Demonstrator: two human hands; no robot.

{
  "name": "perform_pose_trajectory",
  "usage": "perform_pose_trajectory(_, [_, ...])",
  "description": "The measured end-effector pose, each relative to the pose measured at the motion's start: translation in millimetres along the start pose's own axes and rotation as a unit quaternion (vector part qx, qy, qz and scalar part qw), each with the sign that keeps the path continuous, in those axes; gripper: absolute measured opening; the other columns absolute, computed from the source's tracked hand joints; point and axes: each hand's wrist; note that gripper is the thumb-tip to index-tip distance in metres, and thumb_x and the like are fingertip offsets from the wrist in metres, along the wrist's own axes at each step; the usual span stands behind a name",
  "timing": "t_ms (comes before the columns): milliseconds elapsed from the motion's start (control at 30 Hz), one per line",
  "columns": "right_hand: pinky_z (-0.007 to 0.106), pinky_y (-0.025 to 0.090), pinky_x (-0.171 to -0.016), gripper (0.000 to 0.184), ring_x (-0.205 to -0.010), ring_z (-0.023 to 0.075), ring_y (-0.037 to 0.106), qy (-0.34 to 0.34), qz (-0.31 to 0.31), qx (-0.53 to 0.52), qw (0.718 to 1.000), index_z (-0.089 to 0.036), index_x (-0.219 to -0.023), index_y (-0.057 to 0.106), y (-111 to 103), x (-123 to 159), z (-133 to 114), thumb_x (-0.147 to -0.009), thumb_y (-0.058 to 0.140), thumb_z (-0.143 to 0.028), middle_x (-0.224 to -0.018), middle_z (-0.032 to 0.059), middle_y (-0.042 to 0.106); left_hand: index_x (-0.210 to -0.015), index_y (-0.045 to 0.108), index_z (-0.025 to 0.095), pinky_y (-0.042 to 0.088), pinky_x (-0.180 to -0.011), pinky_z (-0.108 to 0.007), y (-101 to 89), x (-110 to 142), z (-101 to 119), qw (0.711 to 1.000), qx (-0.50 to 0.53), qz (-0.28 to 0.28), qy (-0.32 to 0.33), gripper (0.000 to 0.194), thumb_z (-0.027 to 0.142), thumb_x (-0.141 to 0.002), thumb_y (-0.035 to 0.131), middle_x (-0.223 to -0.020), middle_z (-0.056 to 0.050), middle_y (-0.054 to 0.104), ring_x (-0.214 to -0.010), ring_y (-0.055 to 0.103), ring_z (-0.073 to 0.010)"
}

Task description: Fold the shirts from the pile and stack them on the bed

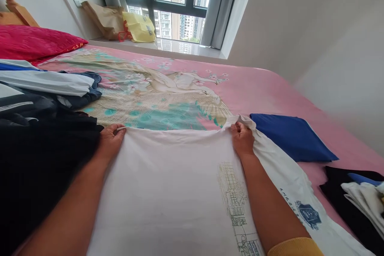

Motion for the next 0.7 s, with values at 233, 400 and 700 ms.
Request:
perform_pose_trajectory(233, [0.046,0.028,-0.107,0.053,-0.13,0.0248,0.035,-0.229,0.004,-0.018,0.973,-0.014,-0.13,0.045,-35,75,-60,-0.086,0.042,-0.045,-0.133,0.0146,0.048,-0.098,0.065,0.016,0.047,-0.085,-0.036,5.5,-6,-13,0.998,-0.041,0.037,0.011,0.041,0.039,-0.067,0.052,-0.088,-0.007,0.062,-0.087,0.058,-0.0237])
perform_pose_trajectory(400, [0.043,0.02,-0.113,0.058,-0.137,0.0201,0.024,-0.379,-0.348,0.09,0.852,-0.026,-0.141,0.032,-63,139,-76,-0.089,0.04,-0.049,-0.148,0.0048,0.03,-0.104,0.064,0.015,0.047,-0.084,-0.036,6.7,-9,-16,0.997,-0.059,0.049,0.01,0.048,0.043,-0.067,0.053,-0.079,-0.005,0.059,-0.081,0.056,-0.0222])
perform_pose_trajectory(700, [0.045,0.021,-0.112,0.063,-0.138,0.0228,0.021,-0.167,-0.195,0.237,0.937,-0.02,-0.144,0.028,-71,57,29,-0.091,0.029,-0.054,-0.149,0.0076,0.027,-0.092,0.066,0.014,0.045,-0.088,-0.036,6.5,-13,-12,0.998,-0.06,0.032,0.002,0.041,0.043,-0.067,0.051,-0.08,-0.007,0.06,-0.082,0.056,-0.0224])
Point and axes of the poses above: each hand's wrist, its own x-axis away from the middle knuckle, its own y-axis out of the palm, z = x × y
